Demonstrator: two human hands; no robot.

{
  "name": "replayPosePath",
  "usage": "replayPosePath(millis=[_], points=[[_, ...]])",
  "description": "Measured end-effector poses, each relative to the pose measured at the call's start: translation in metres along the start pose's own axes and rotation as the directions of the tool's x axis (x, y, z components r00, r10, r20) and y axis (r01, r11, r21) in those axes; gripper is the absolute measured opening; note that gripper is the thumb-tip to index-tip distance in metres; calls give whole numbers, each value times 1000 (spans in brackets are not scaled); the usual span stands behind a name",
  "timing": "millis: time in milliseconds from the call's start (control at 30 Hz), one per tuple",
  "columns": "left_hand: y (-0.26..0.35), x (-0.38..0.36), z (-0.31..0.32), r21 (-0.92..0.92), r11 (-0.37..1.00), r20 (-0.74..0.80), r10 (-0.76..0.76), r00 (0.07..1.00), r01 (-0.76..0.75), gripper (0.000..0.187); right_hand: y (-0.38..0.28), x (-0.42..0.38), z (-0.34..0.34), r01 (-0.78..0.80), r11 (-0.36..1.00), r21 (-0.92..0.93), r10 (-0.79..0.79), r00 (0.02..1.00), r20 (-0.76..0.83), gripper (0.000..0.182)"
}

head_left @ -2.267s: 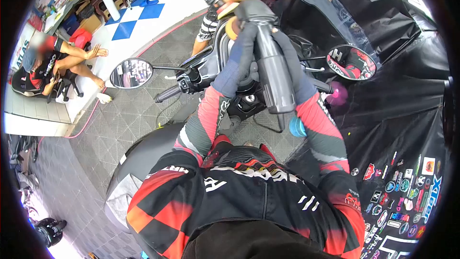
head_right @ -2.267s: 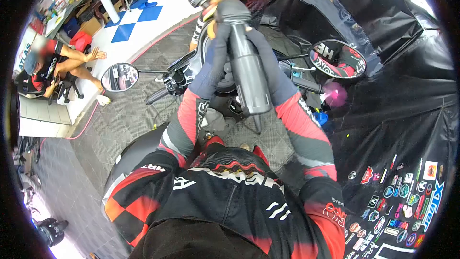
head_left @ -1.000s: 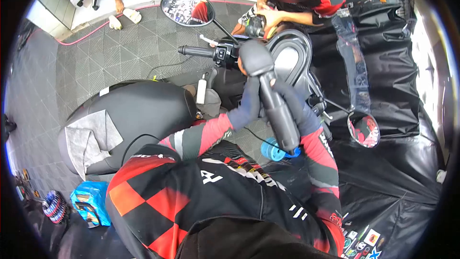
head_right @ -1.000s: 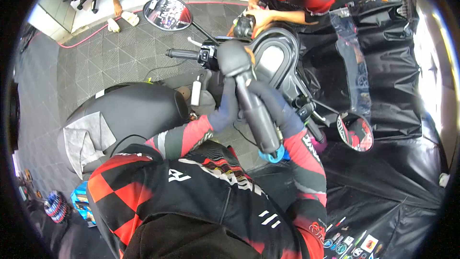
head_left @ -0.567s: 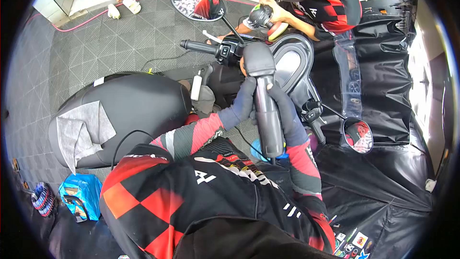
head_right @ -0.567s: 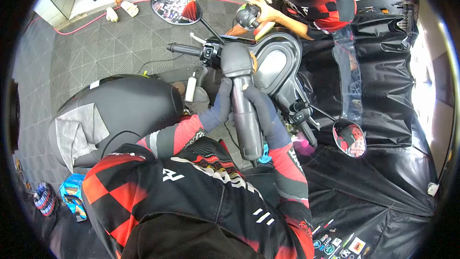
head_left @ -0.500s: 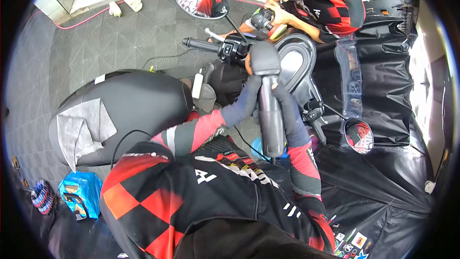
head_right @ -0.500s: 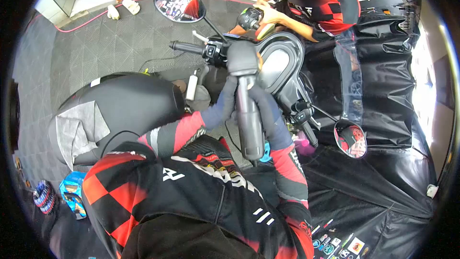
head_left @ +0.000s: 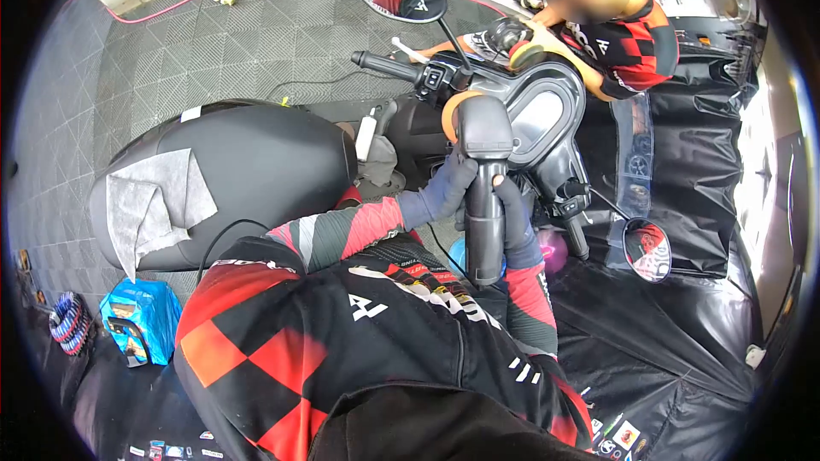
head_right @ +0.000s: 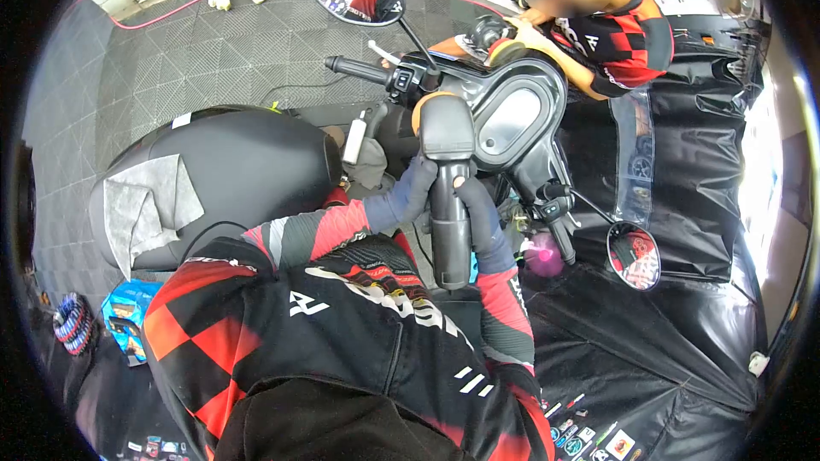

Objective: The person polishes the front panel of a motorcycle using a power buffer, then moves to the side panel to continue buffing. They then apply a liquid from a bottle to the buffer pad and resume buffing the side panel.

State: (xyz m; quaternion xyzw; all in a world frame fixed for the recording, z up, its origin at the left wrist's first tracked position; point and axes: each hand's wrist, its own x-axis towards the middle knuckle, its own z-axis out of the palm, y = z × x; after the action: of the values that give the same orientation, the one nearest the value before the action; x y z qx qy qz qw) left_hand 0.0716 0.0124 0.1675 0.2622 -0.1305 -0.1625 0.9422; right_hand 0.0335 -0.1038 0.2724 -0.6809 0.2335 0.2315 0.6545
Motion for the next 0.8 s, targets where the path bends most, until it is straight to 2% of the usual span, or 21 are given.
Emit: replayPosePath(millis=[33, 67, 133, 167, 200, 267, 300, 400, 467, 667, 700, 800], points=[[16, -8, 3, 36, 999, -20, -40, 999, 41, 76, 5, 2, 2, -6, 1000, 7, 6, 999, 36, 62], [20, -11, -2, 42, 998, -18, -39, 999, 40, 76, -7, -5, 20, -36, 998, 58, 34, 998, 50, 61], [26, -17, -10, 144, 989, -112, -6, 994, 22, 76, 5, 9, 23, 51, 999, -13, -50, 997, 55, 60], [30, -24, -12, 149, 986, -227, -38, 973, 73, 76, 7, 13, 23, -82, 990, 114, 63, 984, 165, 45], [34, -25, -20, 157, 985, -222, -42, 974, 79, 76, 11, 22, 28, -9, 1000, 26, 5, 985, 171, 44], [42, -21, -47, 161, 986, -80, 62, 995, -48, 72, 11, 34, 47, 70, 998, -8, -67, 979, 190, 44], [31, -17, -74, 180, 983, -3, 41, 999, -40, 69, 6, 39, 58, 97, 995, 38, -103, 972, 210, 45], [84, 4, -75, 300, 954, 26, 1, 1000, -8, 67, -12, 49, 91, 248, 962, 117, -268, 937, 224, 49], [116, 16, -69, 389, 920, 12, -53, 999, 45, 68, -11, 63, 103, 219, 935, 280, -289, 926, 241, 49], [137, 40, -77, 499, 861, 25, -127, 992, 98, 70, -6, 90, 114, 303, 848, 435, -406, 898, 167, 47], [134, 40, -80, 484, 870, 4, -107, 994, 92, 70, -2, 96, 109, 232, 861, 452, -370, 896, 246, 49], [133, 30, -74, 465, 878, -34, -113, 993, 116, 70, -1, 97, 108, 198, 884, 423, -323, 914, 246, 52]])
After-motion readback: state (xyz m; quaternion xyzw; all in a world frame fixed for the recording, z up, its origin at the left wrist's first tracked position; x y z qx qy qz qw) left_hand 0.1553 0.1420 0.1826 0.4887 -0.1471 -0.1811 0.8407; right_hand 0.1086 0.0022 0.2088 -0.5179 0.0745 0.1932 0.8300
